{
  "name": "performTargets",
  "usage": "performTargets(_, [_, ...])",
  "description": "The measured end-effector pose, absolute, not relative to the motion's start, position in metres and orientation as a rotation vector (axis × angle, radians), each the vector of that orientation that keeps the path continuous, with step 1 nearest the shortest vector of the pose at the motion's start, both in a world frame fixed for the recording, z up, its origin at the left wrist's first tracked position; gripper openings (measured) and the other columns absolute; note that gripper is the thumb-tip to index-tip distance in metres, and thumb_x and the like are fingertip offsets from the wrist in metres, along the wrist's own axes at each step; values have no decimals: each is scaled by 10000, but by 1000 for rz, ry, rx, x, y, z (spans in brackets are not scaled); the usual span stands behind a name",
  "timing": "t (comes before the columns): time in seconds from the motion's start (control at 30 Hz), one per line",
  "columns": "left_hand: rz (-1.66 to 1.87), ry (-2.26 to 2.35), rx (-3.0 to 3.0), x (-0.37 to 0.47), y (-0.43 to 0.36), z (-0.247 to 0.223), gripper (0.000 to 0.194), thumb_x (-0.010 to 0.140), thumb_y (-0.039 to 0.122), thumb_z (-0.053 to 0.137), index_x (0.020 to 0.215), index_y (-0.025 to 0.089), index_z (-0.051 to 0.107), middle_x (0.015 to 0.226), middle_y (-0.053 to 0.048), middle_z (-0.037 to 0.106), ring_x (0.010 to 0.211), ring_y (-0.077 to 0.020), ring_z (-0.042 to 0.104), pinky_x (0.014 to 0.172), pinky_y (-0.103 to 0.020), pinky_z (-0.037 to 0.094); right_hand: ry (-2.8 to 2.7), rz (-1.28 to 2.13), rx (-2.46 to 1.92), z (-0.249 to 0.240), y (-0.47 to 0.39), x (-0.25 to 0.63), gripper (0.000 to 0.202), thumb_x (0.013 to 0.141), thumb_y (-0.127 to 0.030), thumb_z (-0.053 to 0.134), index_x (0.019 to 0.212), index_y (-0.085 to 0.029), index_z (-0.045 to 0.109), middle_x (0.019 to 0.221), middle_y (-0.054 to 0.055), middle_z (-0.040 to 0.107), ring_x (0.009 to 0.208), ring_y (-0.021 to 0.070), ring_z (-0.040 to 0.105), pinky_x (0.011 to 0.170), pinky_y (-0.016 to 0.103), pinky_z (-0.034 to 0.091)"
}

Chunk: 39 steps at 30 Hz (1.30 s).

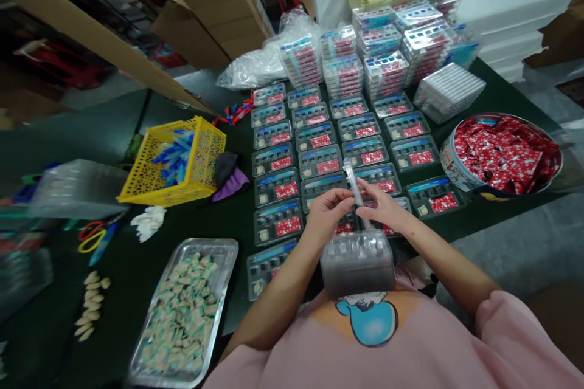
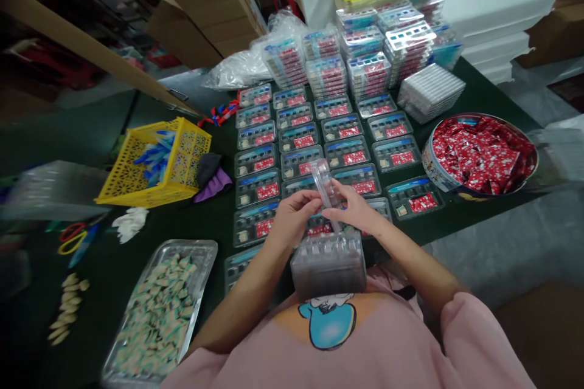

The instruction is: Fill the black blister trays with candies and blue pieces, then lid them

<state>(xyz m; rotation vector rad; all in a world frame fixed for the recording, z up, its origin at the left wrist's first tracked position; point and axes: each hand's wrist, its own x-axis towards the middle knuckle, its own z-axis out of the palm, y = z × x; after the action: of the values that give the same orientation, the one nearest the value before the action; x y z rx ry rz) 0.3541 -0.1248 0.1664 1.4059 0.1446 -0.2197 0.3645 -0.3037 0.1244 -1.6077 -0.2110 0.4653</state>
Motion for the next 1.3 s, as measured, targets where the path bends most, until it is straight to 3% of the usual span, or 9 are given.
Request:
performTargets(0.13, [-365, 221, 1222, 355, -128, 172, 302, 606, 367, 873, 749, 146, 726, 666, -17, 673, 581, -104, 580, 613, -242, 478, -228, 471, -1575, 124, -302, 362, 932, 725, -545, 753, 1515, -262, 347, 1407, 129, 501, 1298, 302, 485, 1026, 502, 462])
performTargets(0.4, [-480, 204, 1072, 359, -130, 174, 304, 571, 349, 903, 692, 149, 709, 664, -13, 661, 623, -107, 602, 648, -238, 511, -222, 540, -1370, 127, -299, 358, 881, 721, -567, 756, 1476, -262, 421, 1400, 92, 534, 1256, 286, 518, 1046, 472, 451])
performTargets(0.67, [-495, 198, 1067, 357, -130, 174, 278, 610, 322, 883, 718, 152, 691, 702, -9, 651, 655, -109, 596, 695, -246, 503, -198, 590, -1201, 128, -297, 357, 901, 667, -589, 791, 1437, -247, 471, 1395, 93, 542, 1265, 278, 515, 1063, 455, 433])
performTargets(0.83, [-412, 210, 1087, 358, -125, 181, 263, 650, 328, 851, 717, 160, 660, 691, 10, 606, 641, -93, 556, 659, -223, 468, -124, 597, -1068, 134, -308, 357, 798, 711, -647, 717, 1380, -254, 530, 1317, 86, 615, 1200, 282, 580, 1018, 436, 479])
performTargets(1.0, [-292, 230, 1162, 363, -123, 184, 216, 699, 311, 786, 720, 171, 623, 932, -37, 675, 875, -166, 619, 815, -301, 493, -29, 550, -1126, 134, -321, 357, 883, 681, -733, 672, 1415, -281, 478, 1306, 98, 623, 1125, 279, 627, 948, 427, 515])
performTargets(1.13, [-309, 248, 1132, 367, -127, 173, 227, 692, 307, 768, 716, 182, 581, 1007, -44, 683, 985, -204, 625, 865, -353, 496, -39, 474, -1233, 127, -320, 357, 922, 659, -710, 712, 1432, -272, 466, 1332, 95, 601, 1172, 280, 590, 1019, 440, 465])
performTargets(1.3, [-21, 243, 1339, 376, -125, 143, 203, 724, 315, 731, 723, 187, 573, 835, -11, 672, 702, -114, 581, 695, -243, 452, 1, 332, -1534, 119, -310, 359, 891, 715, -622, 718, 1476, -279, 407, 1393, 105, 530, 1230, 283, 530, 1053, 486, 421])
